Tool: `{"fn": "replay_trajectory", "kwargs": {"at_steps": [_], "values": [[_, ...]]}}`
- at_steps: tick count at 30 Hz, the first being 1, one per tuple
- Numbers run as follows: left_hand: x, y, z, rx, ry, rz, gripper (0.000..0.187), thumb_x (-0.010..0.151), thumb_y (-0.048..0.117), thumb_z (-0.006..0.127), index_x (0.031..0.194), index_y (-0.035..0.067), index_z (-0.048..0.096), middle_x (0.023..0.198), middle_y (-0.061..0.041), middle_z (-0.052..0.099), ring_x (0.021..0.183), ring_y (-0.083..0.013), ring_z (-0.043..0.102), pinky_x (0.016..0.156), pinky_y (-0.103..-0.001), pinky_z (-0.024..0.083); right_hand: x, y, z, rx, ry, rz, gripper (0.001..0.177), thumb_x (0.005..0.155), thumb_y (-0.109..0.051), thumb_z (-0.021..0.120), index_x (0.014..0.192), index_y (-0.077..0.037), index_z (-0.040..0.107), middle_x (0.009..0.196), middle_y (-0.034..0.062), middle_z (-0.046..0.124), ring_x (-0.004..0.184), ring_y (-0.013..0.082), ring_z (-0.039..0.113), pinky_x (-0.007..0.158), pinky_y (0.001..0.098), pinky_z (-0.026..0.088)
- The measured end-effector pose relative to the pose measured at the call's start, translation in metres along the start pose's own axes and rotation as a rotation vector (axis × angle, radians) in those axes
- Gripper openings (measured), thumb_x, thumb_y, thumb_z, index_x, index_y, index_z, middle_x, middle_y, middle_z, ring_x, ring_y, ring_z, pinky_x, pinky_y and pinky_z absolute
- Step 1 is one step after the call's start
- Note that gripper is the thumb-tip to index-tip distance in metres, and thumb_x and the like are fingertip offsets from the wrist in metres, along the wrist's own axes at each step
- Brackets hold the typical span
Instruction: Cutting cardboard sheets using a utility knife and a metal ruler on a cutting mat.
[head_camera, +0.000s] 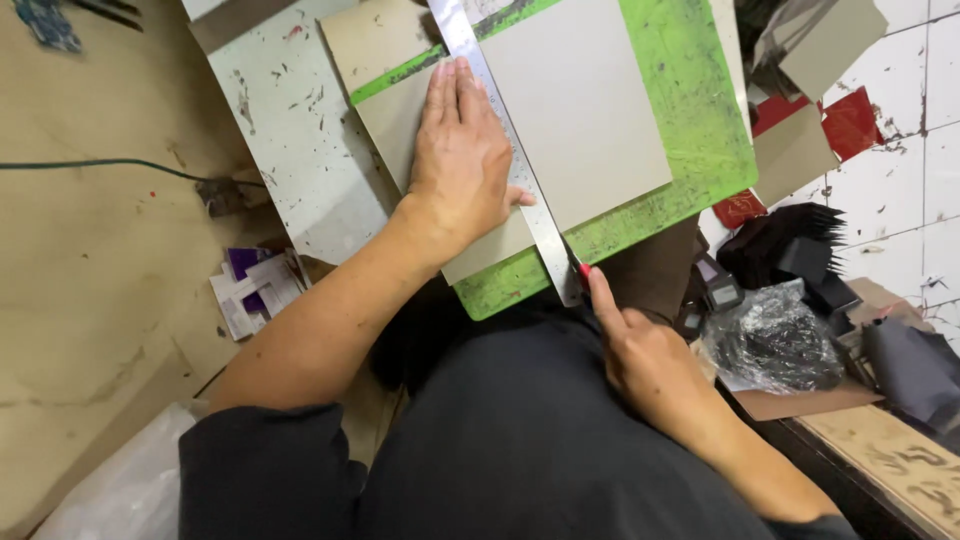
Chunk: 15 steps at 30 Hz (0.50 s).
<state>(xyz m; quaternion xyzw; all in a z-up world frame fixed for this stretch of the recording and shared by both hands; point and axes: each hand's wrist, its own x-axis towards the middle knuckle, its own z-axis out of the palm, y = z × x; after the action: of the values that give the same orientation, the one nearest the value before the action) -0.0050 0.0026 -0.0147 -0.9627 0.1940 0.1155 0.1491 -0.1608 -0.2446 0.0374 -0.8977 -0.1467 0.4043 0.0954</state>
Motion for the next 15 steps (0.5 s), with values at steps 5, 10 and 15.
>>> {"fn": "replay_trajectory", "kwargs": {"at_steps": [5,10,15], "values": [[-0.005,-0.007,-0.030,0.066,-0.124,0.029,0.133,0.080,0.100,0.034,0.154,-0.011,0.032,0.159,-0.036,0.032,0.149,-0.0458,0.027,0.124,-0.052,0.013,-0.010,0.005,-0.043,0.040,0.017,-0.083,0.101,0.081,-0.006,0.055,0.169,-0.021,0.007,0.087,0.0162,0.065,0.076,0.0425,0.065,0.072,0.0490,0.048],[-0.001,-0.004,-0.026,0.056,-0.194,0.044,0.132,0.081,0.098,0.034,0.153,-0.012,0.028,0.160,-0.038,0.026,0.150,-0.0481,0.025,0.124,-0.052,0.015,0.035,-0.033,-0.109,0.171,0.502,-0.278,0.079,0.090,-0.003,0.054,0.162,-0.017,0.027,0.155,0.0160,0.055,0.095,0.0397,0.071,0.071,0.0455,0.053],[0.006,0.008,0.005,-0.049,-0.021,-0.061,0.131,0.075,0.090,0.054,0.151,-0.015,0.035,0.157,-0.041,0.030,0.150,-0.0481,0.028,0.126,-0.055,0.009,0.164,-0.035,-0.110,-0.003,0.560,-0.386,0.073,0.089,0.000,0.045,0.159,-0.002,0.027,0.074,0.0258,0.065,0.058,0.0557,0.054,0.052,0.0601,0.039]]}}
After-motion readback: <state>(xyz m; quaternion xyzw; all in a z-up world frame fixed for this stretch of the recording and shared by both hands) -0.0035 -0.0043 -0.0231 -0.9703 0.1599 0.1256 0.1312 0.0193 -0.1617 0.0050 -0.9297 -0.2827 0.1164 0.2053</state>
